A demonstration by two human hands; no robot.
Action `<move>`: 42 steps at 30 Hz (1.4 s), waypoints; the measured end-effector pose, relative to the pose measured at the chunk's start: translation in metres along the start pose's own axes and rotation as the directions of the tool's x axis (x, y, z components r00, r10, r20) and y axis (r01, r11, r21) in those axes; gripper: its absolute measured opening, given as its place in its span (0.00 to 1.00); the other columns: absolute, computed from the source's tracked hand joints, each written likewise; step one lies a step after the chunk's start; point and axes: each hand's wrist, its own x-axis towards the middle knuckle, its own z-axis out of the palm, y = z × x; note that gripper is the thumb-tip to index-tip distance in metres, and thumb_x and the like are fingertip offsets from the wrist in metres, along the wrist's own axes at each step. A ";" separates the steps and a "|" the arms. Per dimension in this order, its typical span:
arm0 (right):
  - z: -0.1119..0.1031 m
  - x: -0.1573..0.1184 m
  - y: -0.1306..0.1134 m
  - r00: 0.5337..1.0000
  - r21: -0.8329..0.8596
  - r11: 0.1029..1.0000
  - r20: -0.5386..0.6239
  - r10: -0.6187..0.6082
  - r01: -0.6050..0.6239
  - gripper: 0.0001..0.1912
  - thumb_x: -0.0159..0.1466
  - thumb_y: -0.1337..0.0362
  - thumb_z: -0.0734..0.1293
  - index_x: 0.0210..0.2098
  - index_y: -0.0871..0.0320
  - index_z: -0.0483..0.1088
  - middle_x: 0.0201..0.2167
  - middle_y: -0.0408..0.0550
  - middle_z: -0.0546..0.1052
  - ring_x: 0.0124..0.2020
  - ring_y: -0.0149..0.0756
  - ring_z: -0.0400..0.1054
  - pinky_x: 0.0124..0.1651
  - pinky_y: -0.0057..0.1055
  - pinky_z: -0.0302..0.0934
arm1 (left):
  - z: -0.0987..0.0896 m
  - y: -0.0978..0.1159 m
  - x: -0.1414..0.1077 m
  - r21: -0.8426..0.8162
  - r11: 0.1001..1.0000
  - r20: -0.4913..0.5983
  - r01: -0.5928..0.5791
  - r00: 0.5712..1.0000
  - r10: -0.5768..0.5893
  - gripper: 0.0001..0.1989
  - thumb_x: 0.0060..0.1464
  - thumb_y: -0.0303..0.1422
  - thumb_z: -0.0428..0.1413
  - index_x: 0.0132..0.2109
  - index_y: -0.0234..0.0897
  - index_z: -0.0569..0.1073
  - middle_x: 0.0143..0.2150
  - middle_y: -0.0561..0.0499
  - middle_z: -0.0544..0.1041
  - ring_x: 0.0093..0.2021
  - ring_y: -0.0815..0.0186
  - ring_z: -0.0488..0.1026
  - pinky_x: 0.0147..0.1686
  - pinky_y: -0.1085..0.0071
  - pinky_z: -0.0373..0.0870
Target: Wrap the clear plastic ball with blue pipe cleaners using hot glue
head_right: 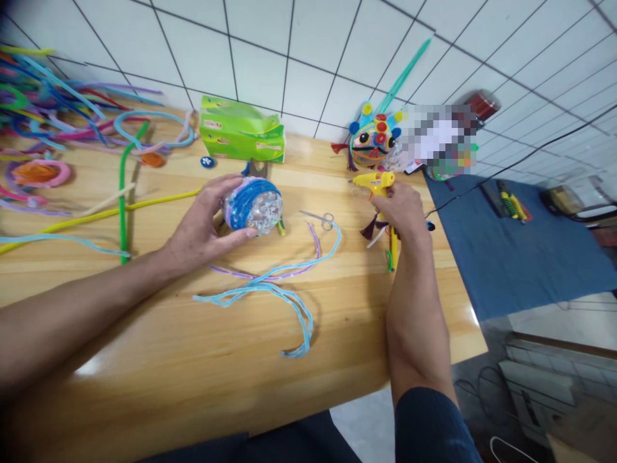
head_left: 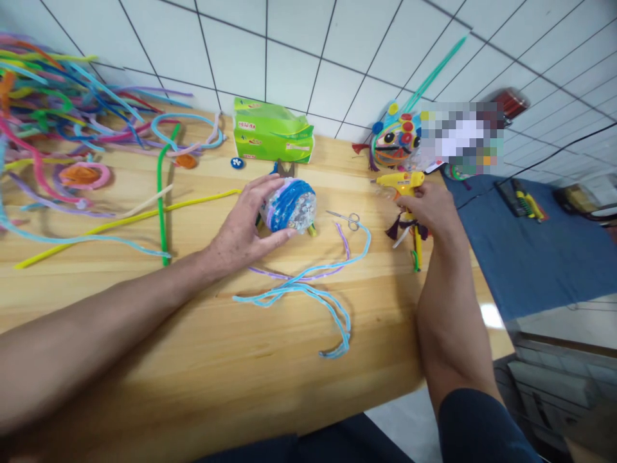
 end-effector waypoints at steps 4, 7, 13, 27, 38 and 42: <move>-0.008 -0.005 -0.006 1.000 0.023 1.000 0.000 -0.001 0.001 0.10 0.61 0.63 0.74 0.27 0.53 0.69 0.33 0.54 0.80 0.38 0.46 0.72 0.44 0.42 0.61 | 0.000 -0.001 0.000 -0.006 0.999 -0.019 -0.033 0.999 0.032 0.42 0.65 0.47 0.68 0.78 0.48 0.60 0.74 0.38 0.71 0.77 0.45 0.68 0.75 0.41 0.70; -0.007 -0.006 -0.011 1.000 -0.001 1.000 -0.003 0.001 -0.001 0.09 0.62 0.62 0.72 0.28 0.54 0.69 0.32 0.52 0.80 0.37 0.42 0.69 0.42 0.39 0.58 | 0.000 0.000 0.000 -0.010 0.999 -0.015 -0.032 0.999 0.032 0.41 0.66 0.47 0.68 0.77 0.47 0.60 0.74 0.38 0.71 0.77 0.44 0.68 0.75 0.41 0.70; -0.002 -0.002 -0.002 0.999 -0.014 0.999 -0.027 -0.037 0.037 0.11 0.61 0.59 0.73 0.27 0.53 0.69 0.28 0.49 0.76 0.33 0.41 0.67 0.40 0.38 0.58 | 0.000 0.000 0.000 -0.019 1.000 -0.017 0.002 1.000 -0.002 0.40 0.65 0.51 0.67 0.76 0.47 0.62 0.74 0.38 0.71 0.77 0.44 0.68 0.76 0.40 0.69; 0.011 0.012 0.021 0.989 0.045 0.993 -0.100 -0.105 0.110 0.14 0.60 0.52 0.73 0.28 0.53 0.71 0.25 0.50 0.75 0.34 0.48 0.72 0.43 0.43 0.68 | 0.006 -0.007 -0.002 -0.093 0.996 -0.032 -0.015 0.999 0.012 0.42 0.64 0.47 0.69 0.77 0.51 0.61 0.75 0.39 0.69 0.77 0.44 0.66 0.78 0.40 0.66; 0.003 0.008 0.014 0.996 0.042 0.999 -0.091 -0.023 0.027 0.10 0.57 0.61 0.75 0.26 0.53 0.70 0.27 0.50 0.77 0.36 0.48 0.74 0.43 0.43 0.68 | 0.006 -0.007 -0.002 -0.089 0.996 -0.031 -0.007 1.000 0.005 0.41 0.64 0.48 0.69 0.76 0.49 0.61 0.75 0.38 0.69 0.77 0.44 0.66 0.78 0.39 0.66; 0.007 0.003 0.008 0.992 0.225 0.970 -0.109 -0.065 0.088 0.05 0.59 0.61 0.73 0.31 0.54 0.73 0.30 0.49 0.80 0.35 0.45 0.75 0.42 0.41 0.70 | 0.003 -0.005 -0.001 -0.053 0.999 -0.021 -0.004 1.000 0.003 0.41 0.64 0.48 0.69 0.76 0.48 0.61 0.75 0.38 0.70 0.77 0.45 0.67 0.77 0.40 0.67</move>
